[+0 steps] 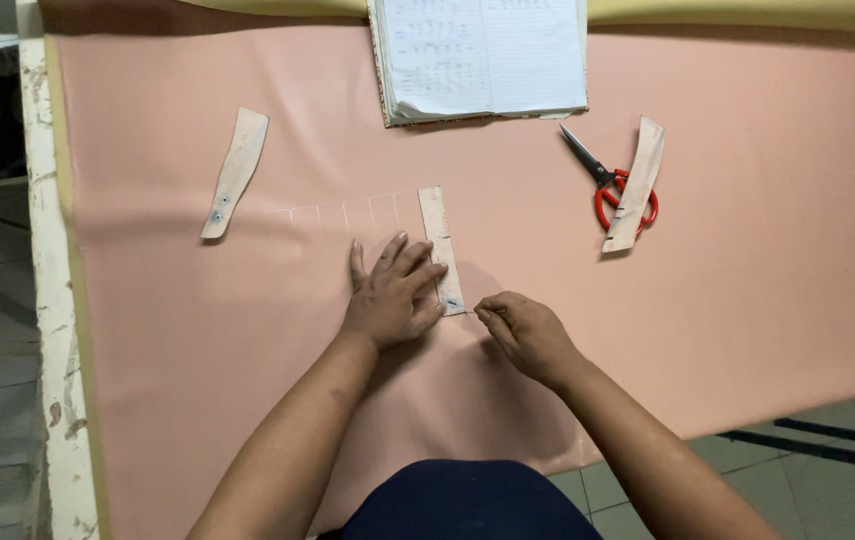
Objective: The person smooths a large piece of pink fabric on a table, then uses a ruler and pencil to draw a series of vertical lines across the fabric. The person repeatedly repositions the ruler and marks lines in sequence.
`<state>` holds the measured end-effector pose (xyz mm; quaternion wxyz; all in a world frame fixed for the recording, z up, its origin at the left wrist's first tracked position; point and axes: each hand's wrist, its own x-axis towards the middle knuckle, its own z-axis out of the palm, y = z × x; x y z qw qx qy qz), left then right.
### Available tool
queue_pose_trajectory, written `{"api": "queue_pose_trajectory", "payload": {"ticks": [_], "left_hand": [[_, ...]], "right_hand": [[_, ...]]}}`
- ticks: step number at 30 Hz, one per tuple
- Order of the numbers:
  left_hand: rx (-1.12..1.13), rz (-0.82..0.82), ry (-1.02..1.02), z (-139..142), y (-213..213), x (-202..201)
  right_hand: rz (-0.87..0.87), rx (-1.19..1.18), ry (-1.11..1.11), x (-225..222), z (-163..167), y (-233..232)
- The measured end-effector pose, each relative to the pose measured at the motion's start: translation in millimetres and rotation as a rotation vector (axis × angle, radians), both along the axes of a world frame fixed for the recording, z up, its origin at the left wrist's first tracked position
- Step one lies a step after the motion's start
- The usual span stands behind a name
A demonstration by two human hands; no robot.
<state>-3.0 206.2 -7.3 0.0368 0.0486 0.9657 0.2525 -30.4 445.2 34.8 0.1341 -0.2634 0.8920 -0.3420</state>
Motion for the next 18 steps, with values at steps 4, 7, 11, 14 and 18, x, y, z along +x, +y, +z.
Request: {"api": "queue_pose_trajectory", "payload": {"ticks": [4, 7, 11, 14, 18], "left_hand": [[-0.009, -0.002, -0.002, -1.9, 1.2, -0.8], [-0.041, -0.003, -0.013, -2.9, 2.2, 1.0], [-0.073, -0.016, 0.058, -2.5, 2.1, 2.6], [-0.105, -0.038, -0.015, -1.2, 5.0, 4.1], [-0.079, 0.033, -0.027, -0.7, 6.5, 1.1]], "right_hand": [[0.002, -0.027, -0.018, 2.5, -1.9, -7.4], [0.038, -0.063, -0.039, 3.4, -2.8, -20.0], [0.052, -0.046, 0.108, -21.5, 4.0, -39.1], [0.123, 0.131, 0.135, -52.3, 11.2, -60.3], [0.319, 0.455, 0.114, -85.6, 19.6, -81.4]]}}
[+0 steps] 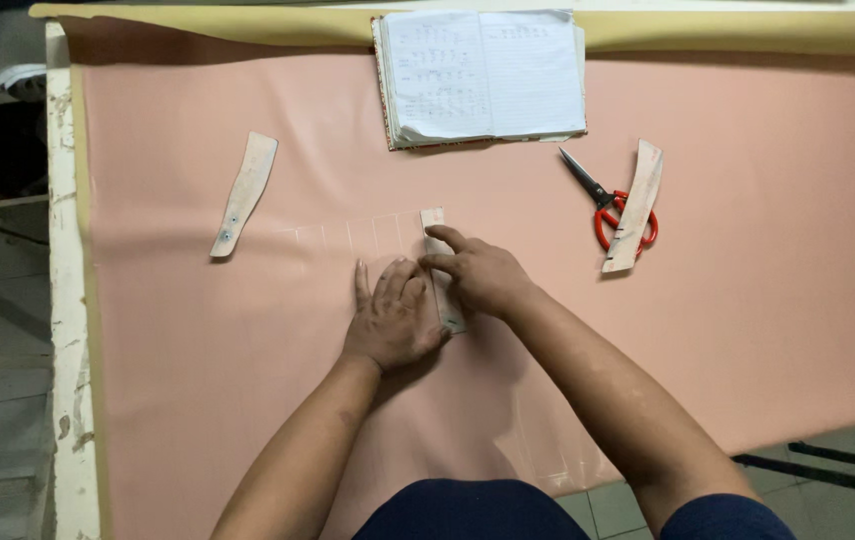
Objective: The person smooths a large piece of pink fabric on a table, then uses a ruler and pencil to draw a series of vertical lines across the fabric. The person repeatedly repositions the ruler and marks lines in sequence.
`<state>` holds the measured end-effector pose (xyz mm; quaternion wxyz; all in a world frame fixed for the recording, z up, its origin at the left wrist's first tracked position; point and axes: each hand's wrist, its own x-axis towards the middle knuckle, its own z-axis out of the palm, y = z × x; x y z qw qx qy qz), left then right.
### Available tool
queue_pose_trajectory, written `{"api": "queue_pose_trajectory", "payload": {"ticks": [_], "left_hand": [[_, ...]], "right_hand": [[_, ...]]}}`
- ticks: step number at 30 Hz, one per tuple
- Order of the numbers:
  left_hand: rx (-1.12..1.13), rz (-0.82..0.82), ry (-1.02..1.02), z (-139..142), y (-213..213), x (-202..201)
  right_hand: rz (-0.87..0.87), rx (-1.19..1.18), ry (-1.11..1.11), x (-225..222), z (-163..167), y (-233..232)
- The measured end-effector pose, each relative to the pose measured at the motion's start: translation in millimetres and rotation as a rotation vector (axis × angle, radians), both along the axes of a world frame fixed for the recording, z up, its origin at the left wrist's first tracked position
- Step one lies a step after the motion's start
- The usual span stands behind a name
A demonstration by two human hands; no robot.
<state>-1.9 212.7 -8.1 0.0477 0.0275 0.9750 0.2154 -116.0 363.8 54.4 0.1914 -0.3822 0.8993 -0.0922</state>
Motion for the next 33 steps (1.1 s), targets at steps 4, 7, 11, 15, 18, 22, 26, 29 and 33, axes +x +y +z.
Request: {"api": "queue_pose_trajectory", "payload": {"ticks": [4, 7, 11, 15, 18, 22, 26, 29, 33], "left_hand": [[-0.013, -0.009, -0.019, -5.7, -3.5, -0.5], [0.003, 0.006, 0.033, -12.6, -3.0, 1.0], [0.038, 0.022, 0.028, -13.5, -3.7, 0.2], [0.05, 0.031, 0.002, -1.2, -1.5, 0.3], [-0.009, 0.037, -0.121, 7.4, 4.1, -0.5], [-0.103, -0.036, -0.062, 6.4, 14.5, -12.9], [0.04, -0.063, 0.07, -2.6, 25.4, -30.1], [0.086, -0.013, -0.101, -5.8, 25.4, -32.1], [0.094, 0.009, -0.075, -3.9, 25.7, -31.5]], "right_hand": [[-0.034, 0.071, 0.025, -19.9, 4.9, 14.7], [-0.144, 0.133, 0.001, -26.4, 4.8, 41.0], [-0.322, 0.214, -0.06, -25.1, 0.6, 68.3], [-0.517, 0.176, -0.143, -21.3, -11.7, 76.5], [-0.711, 0.041, -0.293, -20.7, -22.2, 81.3], [-0.793, -0.318, -0.501, -20.2, -37.2, 75.3], [-0.82, -0.342, -0.528, -18.7, -47.0, 59.6], [-0.581, -0.327, -0.244, -8.2, -47.2, 67.0], [-0.38, -0.304, -0.302, 4.8, -41.0, 89.8]]}}
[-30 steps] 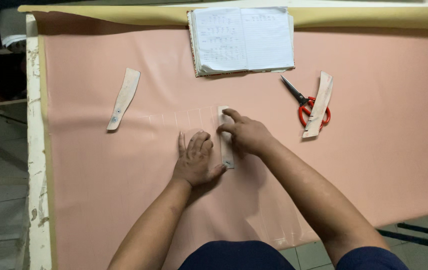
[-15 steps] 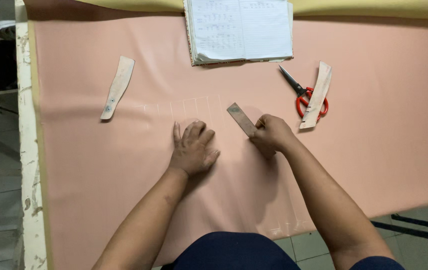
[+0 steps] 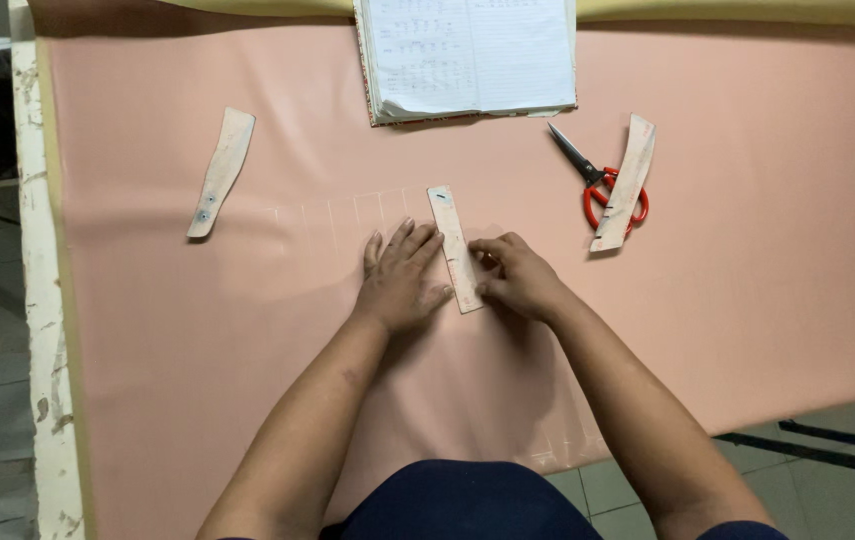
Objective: The person smooths a large piece of pink fabric on a table, then uses a ruler and pencil to draw a series of vertical lines across the fabric. The person repeatedly repositions the ruler and marks lines in sequence.
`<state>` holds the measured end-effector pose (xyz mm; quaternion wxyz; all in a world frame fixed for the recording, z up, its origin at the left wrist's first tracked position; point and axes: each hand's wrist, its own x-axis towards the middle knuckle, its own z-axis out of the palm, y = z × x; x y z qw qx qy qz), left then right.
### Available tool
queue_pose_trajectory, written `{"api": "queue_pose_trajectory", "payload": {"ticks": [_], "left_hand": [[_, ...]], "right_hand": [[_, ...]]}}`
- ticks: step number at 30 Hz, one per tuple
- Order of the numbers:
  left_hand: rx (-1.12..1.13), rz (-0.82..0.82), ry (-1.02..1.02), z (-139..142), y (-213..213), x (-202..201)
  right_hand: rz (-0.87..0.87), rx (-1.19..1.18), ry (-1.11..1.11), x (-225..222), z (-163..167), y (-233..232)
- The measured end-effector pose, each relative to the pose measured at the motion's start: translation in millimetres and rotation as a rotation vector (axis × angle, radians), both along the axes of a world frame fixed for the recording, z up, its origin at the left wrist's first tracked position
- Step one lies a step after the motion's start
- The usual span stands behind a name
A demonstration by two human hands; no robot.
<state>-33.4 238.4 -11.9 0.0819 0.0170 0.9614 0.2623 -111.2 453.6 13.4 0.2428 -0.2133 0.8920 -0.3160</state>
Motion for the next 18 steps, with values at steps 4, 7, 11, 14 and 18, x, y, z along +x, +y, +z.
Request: {"api": "queue_pose_trajectory", "payload": {"ticks": [4, 7, 11, 14, 18], "left_hand": [[0.001, 0.001, 0.022, 2.6, 1.1, -0.5], [-0.004, -0.001, 0.03, 3.9, 0.7, -0.5], [-0.012, -0.012, -0.007, 5.6, 1.8, 0.2], [-0.021, -0.016, -0.022, 6.2, 3.0, 0.2], [-0.022, -0.025, 0.002, 4.7, 1.6, 1.7]], "right_hand": [[-0.015, 0.027, -0.024, 8.8, 2.7, 1.8], [0.021, 0.067, 0.043, 10.4, 5.0, -1.3], [0.002, 0.108, 0.002, 11.5, 8.4, -2.5], [-0.003, 0.122, -0.006, 12.9, 9.5, -3.3], [0.003, 0.126, 0.012, 13.8, 9.2, -4.6]]}}
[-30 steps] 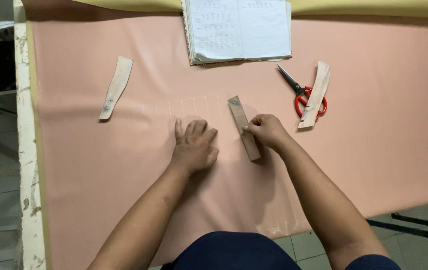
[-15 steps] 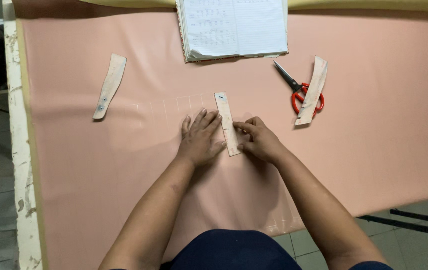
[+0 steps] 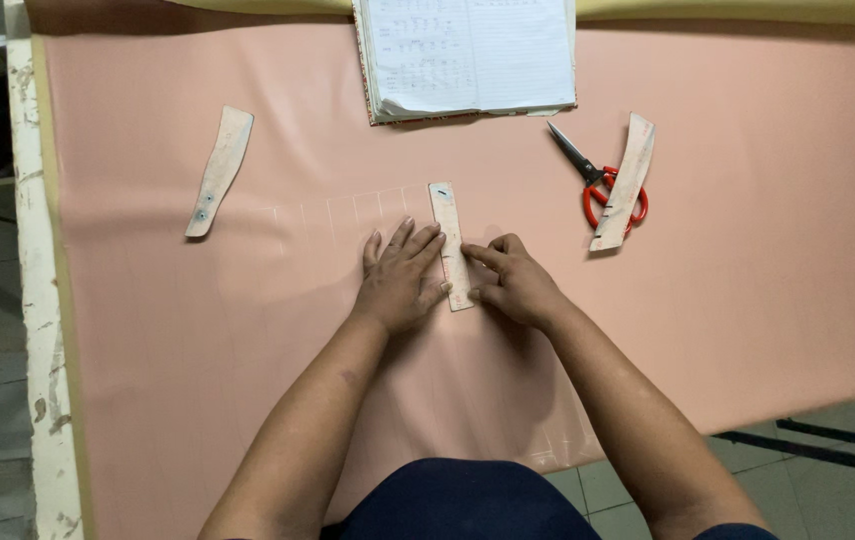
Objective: The person smooths a large piece of pink fabric on a table, then uses a ruler and pencil to draw a series of vertical lines across the fabric. The person repeatedly repositions the ruler and marks lines in sequence.
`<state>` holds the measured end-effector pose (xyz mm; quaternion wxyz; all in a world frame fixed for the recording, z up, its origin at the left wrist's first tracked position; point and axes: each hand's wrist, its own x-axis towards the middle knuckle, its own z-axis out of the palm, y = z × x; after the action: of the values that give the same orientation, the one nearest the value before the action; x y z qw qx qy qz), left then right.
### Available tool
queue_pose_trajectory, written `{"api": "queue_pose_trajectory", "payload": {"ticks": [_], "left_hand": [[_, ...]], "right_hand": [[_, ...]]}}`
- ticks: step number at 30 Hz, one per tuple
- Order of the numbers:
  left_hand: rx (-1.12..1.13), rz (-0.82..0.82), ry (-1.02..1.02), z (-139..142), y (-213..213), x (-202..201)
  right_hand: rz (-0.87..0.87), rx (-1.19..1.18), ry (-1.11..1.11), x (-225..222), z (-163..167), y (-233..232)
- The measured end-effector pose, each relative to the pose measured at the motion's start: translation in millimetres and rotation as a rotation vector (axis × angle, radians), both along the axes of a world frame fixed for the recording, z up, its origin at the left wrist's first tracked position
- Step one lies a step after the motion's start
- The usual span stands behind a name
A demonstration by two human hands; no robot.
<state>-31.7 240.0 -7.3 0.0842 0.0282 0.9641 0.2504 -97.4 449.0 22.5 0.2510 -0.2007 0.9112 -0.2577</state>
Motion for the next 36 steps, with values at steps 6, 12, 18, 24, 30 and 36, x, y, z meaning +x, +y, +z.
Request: {"api": "queue_pose_trajectory", "payload": {"ticks": [6, 12, 18, 24, 30, 36], "left_hand": [[-0.017, -0.005, -0.019, -1.1, -1.2, -3.1], [-0.029, -0.022, -0.015, 2.4, -2.6, -1.9], [-0.015, -0.028, -0.022, 0.3, -4.3, -3.2], [0.006, -0.028, -0.008, -0.6, -4.5, -4.7], [0.015, -0.038, 0.035, 2.6, -3.6, -3.2], [0.04, -0.043, 0.041, 5.2, -4.8, -2.7]], "right_hand": [[-0.004, 0.002, -0.027, -0.5, -1.4, 0.0], [0.012, 0.021, -0.015, -3.3, 1.9, -1.7], [0.062, 0.022, 0.026, -5.3, -0.8, -0.4], [0.005, -0.08, -0.079, -18.4, -13.0, -0.3], [-0.116, -0.291, 0.319, -63.7, -7.1, -24.5], [-0.182, -0.445, 0.006, -101.7, 1.9, -63.3]]}}
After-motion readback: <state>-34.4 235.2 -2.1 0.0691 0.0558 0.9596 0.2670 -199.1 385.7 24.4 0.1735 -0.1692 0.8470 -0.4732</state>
